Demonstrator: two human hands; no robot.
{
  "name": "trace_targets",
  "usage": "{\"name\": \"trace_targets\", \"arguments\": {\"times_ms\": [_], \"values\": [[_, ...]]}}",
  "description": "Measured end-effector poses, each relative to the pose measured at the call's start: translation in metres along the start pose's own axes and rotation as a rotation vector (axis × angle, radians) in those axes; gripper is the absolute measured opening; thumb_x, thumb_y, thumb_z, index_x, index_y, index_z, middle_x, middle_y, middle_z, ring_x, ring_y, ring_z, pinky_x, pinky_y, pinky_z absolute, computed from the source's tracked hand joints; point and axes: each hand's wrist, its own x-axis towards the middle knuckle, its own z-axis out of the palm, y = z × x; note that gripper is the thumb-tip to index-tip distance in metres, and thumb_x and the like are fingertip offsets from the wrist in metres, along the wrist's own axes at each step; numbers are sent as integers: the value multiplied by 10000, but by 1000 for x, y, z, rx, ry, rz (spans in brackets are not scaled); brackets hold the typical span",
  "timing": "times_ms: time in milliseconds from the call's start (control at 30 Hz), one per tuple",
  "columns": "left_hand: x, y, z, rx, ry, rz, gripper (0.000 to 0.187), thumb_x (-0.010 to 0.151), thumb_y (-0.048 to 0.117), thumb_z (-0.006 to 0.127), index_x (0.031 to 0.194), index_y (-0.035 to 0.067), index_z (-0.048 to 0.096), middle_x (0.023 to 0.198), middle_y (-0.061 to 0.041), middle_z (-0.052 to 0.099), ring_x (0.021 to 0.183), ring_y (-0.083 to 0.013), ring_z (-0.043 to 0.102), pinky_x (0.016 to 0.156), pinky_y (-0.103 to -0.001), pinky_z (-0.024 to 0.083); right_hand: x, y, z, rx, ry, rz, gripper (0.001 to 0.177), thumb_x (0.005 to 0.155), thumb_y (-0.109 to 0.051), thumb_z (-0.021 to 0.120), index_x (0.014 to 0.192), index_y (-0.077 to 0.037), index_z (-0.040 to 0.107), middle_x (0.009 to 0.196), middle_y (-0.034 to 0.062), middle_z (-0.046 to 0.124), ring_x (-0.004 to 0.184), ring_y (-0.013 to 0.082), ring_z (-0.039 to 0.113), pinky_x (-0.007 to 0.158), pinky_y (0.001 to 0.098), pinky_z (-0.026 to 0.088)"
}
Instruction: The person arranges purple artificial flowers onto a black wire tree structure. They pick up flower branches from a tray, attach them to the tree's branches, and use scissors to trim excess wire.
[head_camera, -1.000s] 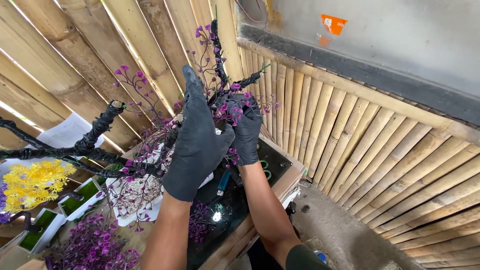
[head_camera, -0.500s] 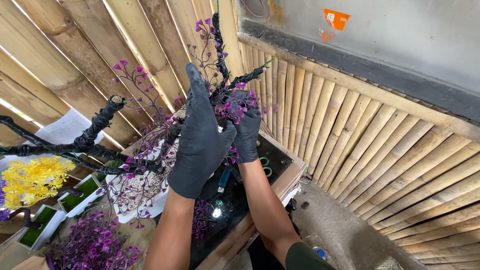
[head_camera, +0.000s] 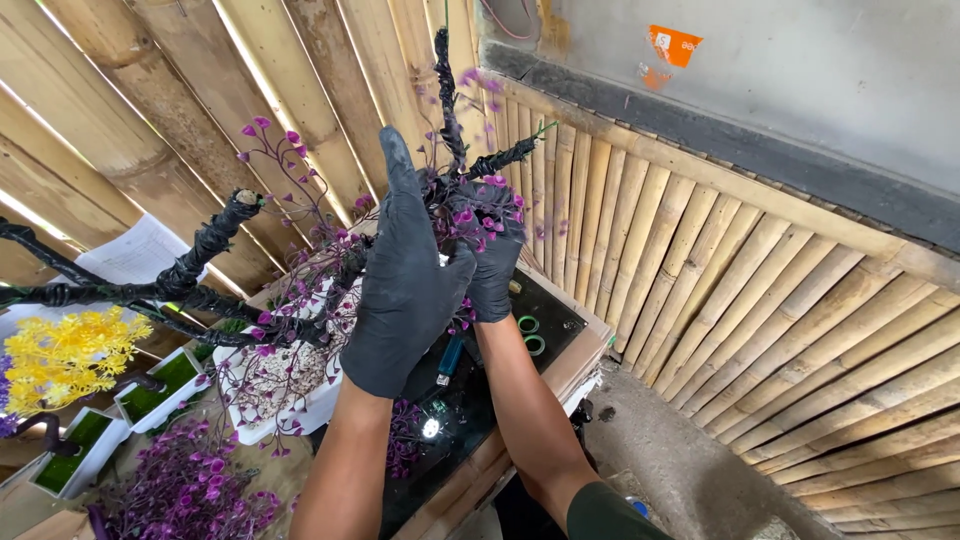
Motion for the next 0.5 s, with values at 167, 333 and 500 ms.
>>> {"name": "trace_targets", "arguments": {"times_ms": [167,333,500], "values": [[-4,-2,-2,-145,3,34,1112,986,-21,741,1656,104,-138,1778,-136,-94,1653,-429,366,1290,-493,432,-2,-15,11,80,10,8,357,986,-55,651,1335,16,626,1309,210,680,1228,343,667,1118,501,548],[-1,-8,-1,-173,35,62,1027,1038,8,706,1669,106,-99,1789,-140,-34,1629,-417,441,1313,-477,434,-2,9,8,162,76,38,385,1020,-38,601,1400,21,588,1348,200,667,1242,337,661,1125,491,540],[-3,-11,0,-170,38,67,971,1095,118,719,1676,97,-59,1790,-143,-9,1641,-383,421,1358,-479,375,7,168,-58,1103,35,397,493,1120,-323,485,1547,-79,453,1510,172,533,1378,350,515,1203,506,410]]}}
